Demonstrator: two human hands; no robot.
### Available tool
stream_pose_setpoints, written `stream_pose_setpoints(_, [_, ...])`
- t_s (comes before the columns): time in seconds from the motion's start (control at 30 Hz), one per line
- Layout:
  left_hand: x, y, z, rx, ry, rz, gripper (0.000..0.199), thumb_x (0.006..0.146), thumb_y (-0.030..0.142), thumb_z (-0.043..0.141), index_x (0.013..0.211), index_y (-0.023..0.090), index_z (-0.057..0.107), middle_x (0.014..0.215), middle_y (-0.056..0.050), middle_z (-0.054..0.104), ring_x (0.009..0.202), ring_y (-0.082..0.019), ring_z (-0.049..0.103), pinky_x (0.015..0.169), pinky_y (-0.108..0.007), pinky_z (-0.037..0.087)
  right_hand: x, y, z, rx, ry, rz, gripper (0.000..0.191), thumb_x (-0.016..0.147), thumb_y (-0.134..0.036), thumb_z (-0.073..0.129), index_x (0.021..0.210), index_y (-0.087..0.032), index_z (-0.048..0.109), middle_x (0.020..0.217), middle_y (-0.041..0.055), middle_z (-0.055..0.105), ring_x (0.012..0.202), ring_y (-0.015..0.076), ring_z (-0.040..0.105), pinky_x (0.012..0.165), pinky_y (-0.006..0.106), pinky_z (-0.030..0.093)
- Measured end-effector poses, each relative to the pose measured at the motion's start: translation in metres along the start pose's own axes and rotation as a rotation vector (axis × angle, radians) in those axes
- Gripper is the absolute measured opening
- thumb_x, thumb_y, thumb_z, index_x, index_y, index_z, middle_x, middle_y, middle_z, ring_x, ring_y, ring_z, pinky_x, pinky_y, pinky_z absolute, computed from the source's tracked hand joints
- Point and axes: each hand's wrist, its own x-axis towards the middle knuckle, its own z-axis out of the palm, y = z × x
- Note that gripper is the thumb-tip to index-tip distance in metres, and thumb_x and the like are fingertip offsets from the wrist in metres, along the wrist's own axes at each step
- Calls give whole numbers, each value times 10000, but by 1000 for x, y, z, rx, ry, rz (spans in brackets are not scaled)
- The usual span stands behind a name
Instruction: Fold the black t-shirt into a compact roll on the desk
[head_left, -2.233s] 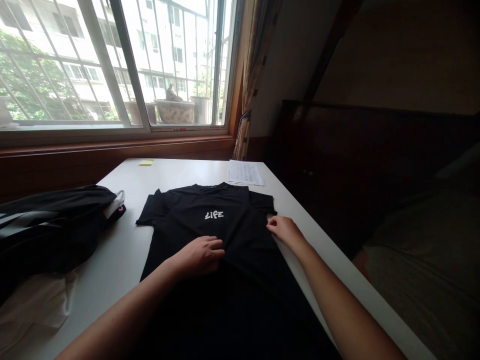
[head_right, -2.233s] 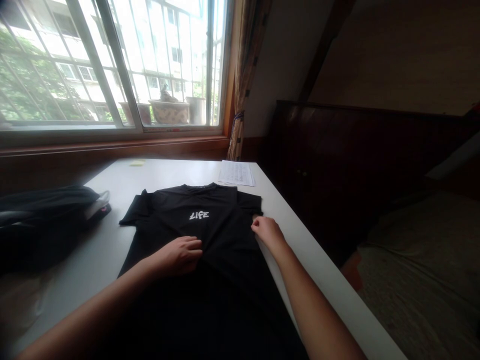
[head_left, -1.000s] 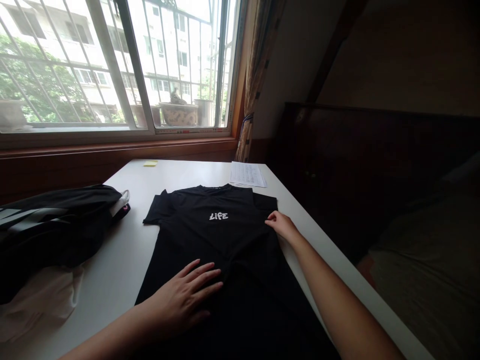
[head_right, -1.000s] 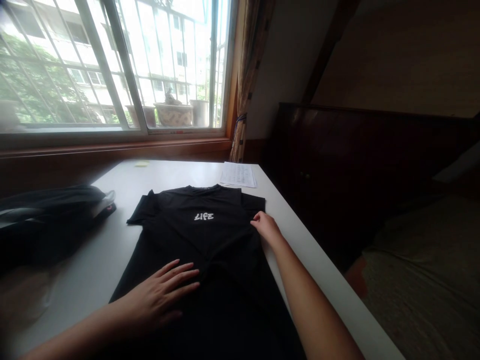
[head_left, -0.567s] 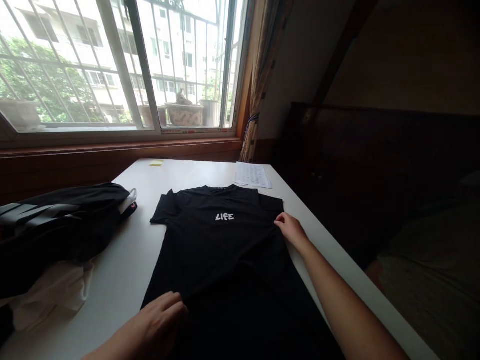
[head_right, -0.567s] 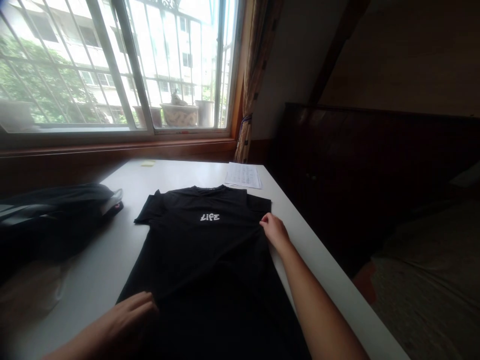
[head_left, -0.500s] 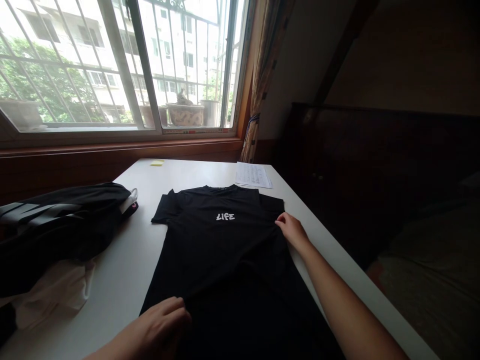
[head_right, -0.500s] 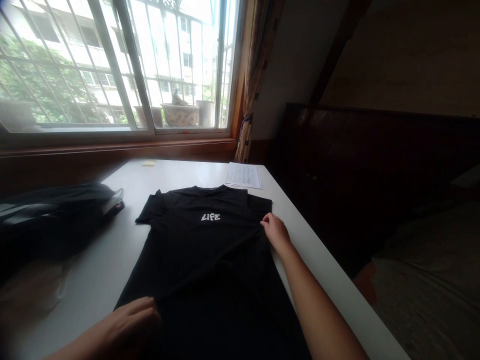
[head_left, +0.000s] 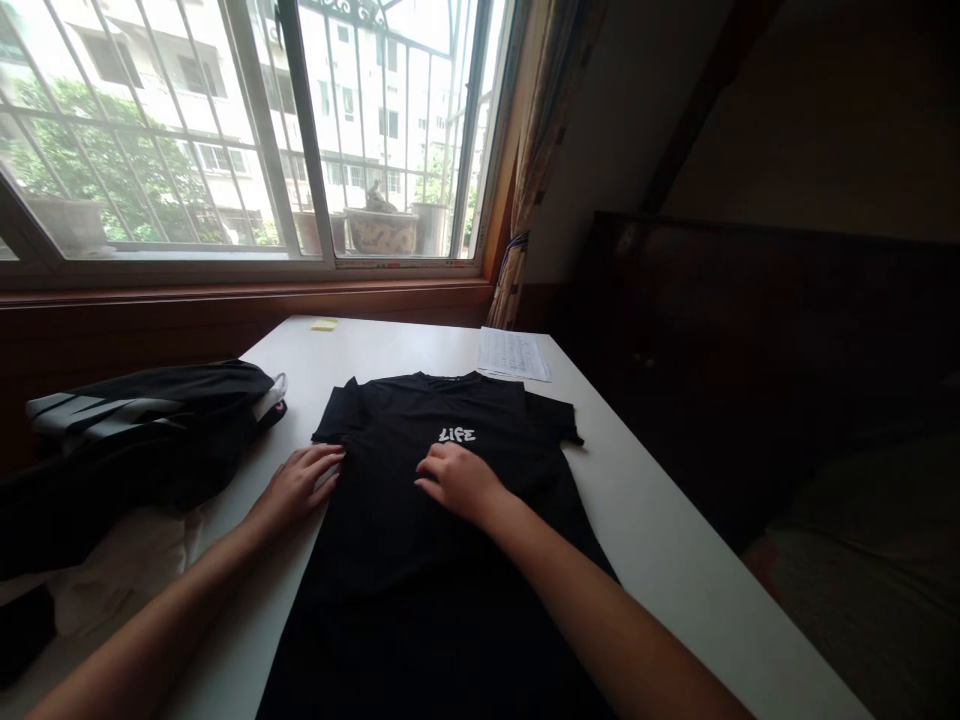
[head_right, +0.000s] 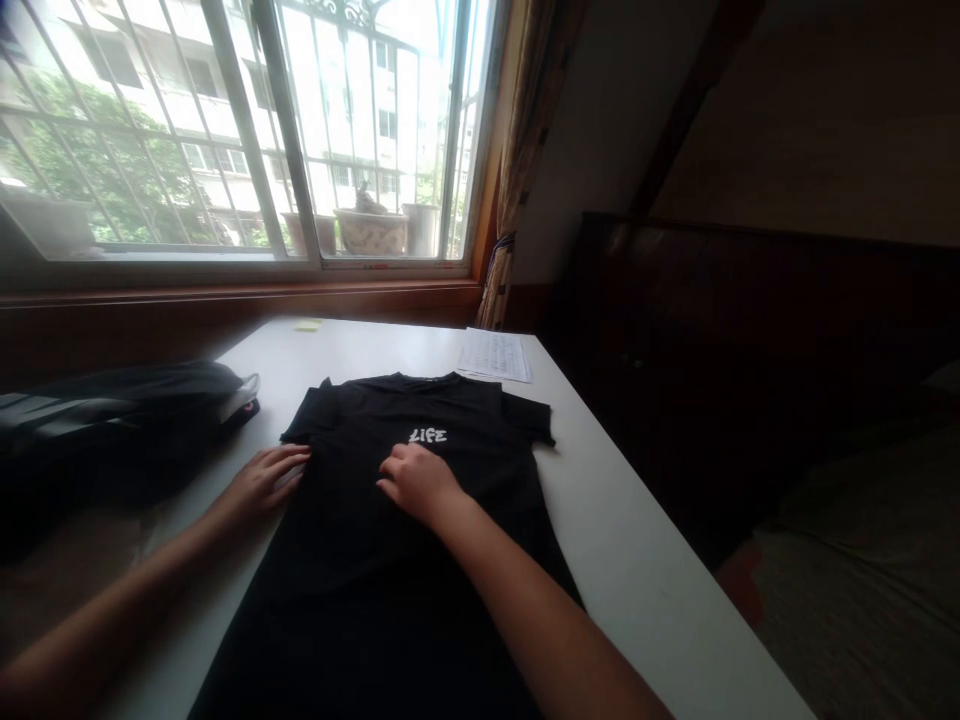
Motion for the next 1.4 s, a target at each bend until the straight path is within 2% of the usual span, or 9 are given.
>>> stream_pose_setpoints(0.13, [-4, 11, -2, -36, 0, 61, 355, 986, 408, 541, 1288, 251, 641, 1317, -87, 642, 1245, -288, 548, 1056, -446, 464, 31, -40, 25, -22, -40, -65, 252, 900, -412, 685, 1063, -220, 707, 1049, 58, 679, 961, 213, 633, 794, 280, 512])
stream_pose_setpoints(0.27, [-7, 22, -10, -68, -31, 127, 339, 1002, 345, 542, 1328, 278, 607, 1341, -80, 610, 1260, -265, 525, 1072, -430, 446, 45, -52, 37, -52, -46, -69, 158, 925, -335, 633, 983, -207, 706, 1011, 61, 680, 935, 211, 636, 796, 285, 516])
stream_pose_setpoints(0.43, [-6, 23, -6, -40, -84, 189, 318, 994, 305, 553, 1302, 289, 628, 1313, -73, 620, 1248, -273, 517, 1062, -446, 455, 49, -51, 41, -80, -51, -72, 144, 936, -281, 582, 929, -189, 693, 981, 75, 678, 922, 211, 636, 811, 287, 508])
stream_pose_setpoints(0.63, [-7, 19, -3, 5, -109, 177, 270, 995, 317, 545, 1242, 274, 644, 1307, -69, 621, 1217, -275, 527, 1049, -448, 456, 47, -45, 36, -75, -26, -50, 118, 926, -252, 576, 936, -190, 676, 984, 75, 665, 939, 215, 632, 806, 282, 490])
stream_pose_setpoints(0.8, [-3, 20, -4, -10, -95, 157, 170, 992, 323, 553, 1100, 254, 664, 1122, -62, 664, 1056, -253, 578, 921, -396, 497, 41, -34, 25, -37, 10, 6, 89, 925, -279, 597, 927, -221, 664, 966, 31, 651, 849, 168, 630, 714, 240, 456])
stream_pose_setpoints(0.97, [3, 30, -3, 2, -99, 93, 154, 985, 224, 498, 927, 217, 641, 948, -60, 638, 914, -228, 576, 783, -334, 498, 37, -24, 20, -1, 28, 47, 72, 912, -269, 617, 908, -219, 668, 945, 15, 640, 796, 144, 621, 699, 230, 439])
stream_pose_setpoints(1.2, [0, 35, -11, 27, 7, 46, 115, 946, 209, 504, 889, 223, 602, 911, -39, 595, 812, -189, 586, 713, -300, 468, 34, -19, 22, 19, 33, 73, 57, 896, -262, 636, 895, -219, 672, 941, 13, 639, 776, 140, 616, 679, 230, 433])
stream_pose_setpoints(1.4, [-4, 31, -13, -61, -47, 5, 101, 924, 216, 502, 870, 228, 586, 886, -21, 590, 760, -178, 579, 656, -273, 465, 32, -27, 31, 25, 38, 65, 55, 900, -253, 624, 891, -219, 666, 948, 23, 646, 827, 165, 613, 692, 242, 455])
